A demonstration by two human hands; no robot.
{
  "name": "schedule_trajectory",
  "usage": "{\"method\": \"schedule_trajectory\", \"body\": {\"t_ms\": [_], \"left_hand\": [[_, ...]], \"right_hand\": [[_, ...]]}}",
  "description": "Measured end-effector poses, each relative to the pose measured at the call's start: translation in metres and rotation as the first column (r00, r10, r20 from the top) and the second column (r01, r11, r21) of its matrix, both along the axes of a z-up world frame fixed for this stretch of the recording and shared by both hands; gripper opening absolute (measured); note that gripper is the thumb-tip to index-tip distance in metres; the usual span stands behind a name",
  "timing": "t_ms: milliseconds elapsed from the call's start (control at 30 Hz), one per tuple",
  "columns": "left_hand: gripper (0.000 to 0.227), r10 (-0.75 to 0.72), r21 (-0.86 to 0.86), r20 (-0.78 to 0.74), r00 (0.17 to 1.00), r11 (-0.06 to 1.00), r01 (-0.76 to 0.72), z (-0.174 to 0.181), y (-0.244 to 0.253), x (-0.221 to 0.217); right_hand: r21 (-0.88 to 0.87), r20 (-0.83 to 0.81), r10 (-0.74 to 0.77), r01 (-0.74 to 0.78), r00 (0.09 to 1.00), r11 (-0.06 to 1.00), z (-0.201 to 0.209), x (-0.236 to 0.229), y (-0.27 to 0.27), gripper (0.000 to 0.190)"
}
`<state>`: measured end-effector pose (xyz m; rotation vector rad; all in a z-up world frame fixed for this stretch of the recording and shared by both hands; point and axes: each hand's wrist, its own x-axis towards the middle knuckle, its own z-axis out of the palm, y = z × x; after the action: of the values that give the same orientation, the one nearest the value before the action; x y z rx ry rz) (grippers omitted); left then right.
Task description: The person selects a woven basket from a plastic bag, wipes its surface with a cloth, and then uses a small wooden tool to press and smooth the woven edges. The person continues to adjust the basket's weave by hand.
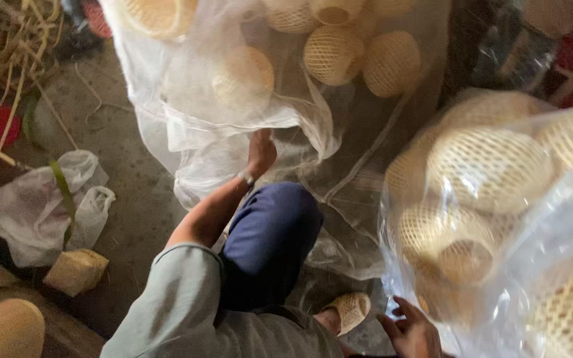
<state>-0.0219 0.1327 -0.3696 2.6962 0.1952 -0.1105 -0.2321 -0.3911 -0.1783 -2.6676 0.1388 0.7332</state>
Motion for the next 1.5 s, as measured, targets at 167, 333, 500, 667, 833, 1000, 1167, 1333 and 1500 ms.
{"method": "schedule_trajectory", "body": {"t_ms": [167,333,500,667,833,1000,1167,1333,1500], "left_hand": [[0.04,0.136,-0.019,0.072,0.988,0.991,-0.135,0.009,0.03,0.025],[0.042,0.183,-0.04,0.1,0.978,0.983,-0.18,0.008,0.041,0.043],[0.045,0.21,-0.043,0.126,0.97,0.978,-0.206,0.011,0.052,0.055],[0.048,0.253,-0.026,0.162,0.954,0.967,-0.252,0.028,0.079,0.064],[0.051,0.228,-0.021,0.203,0.952,0.973,-0.229,0.052,0.084,0.078],[0.054,0.062,-0.019,0.224,0.973,0.998,-0.06,0.058,0.025,0.044],[0.057,-0.099,0.03,0.3,0.949,0.995,0.094,0.081,-0.025,-0.012],[0.052,-0.302,-0.147,0.027,0.953,0.942,0.302,0.152,-0.047,-0.03],[0.044,-0.643,0.233,0.326,0.693,0.765,0.6,0.277,-0.062,-0.003]], "right_hand": [[0.222,0.077,-0.036,0.018,0.996,0.975,-0.033,0.0,-0.007,0.061],[0.314,0.131,-0.125,0.078,0.983,0.946,-0.044,-0.003,-0.004,0.058],[0.251,0.03,-0.075,0.065,0.997,0.966,-0.039,0.01,0.003,0.058],[0.32,0.045,-0.113,0.093,0.993,0.943,-0.042,0.013,0.005,0.059],[0.323,-0.002,-0.14,0.133,0.99,0.937,-0.051,0.013,0.002,0.06],[0.268,0.016,-0.163,0.153,0.986,0.951,-0.052,0.009,-0.009,0.06],[0.126,0.016,0.09,-0.091,0.996,0.988,-0.037,0.009,-0.015,0.072],[0.113,0.093,0.155,-0.165,0.983,0.98,-0.007,0.002,0.001,0.074],[0.266,0.035,0.069,-0.076,0.997,0.961,0.041,0.003,0.01,0.064]]}}
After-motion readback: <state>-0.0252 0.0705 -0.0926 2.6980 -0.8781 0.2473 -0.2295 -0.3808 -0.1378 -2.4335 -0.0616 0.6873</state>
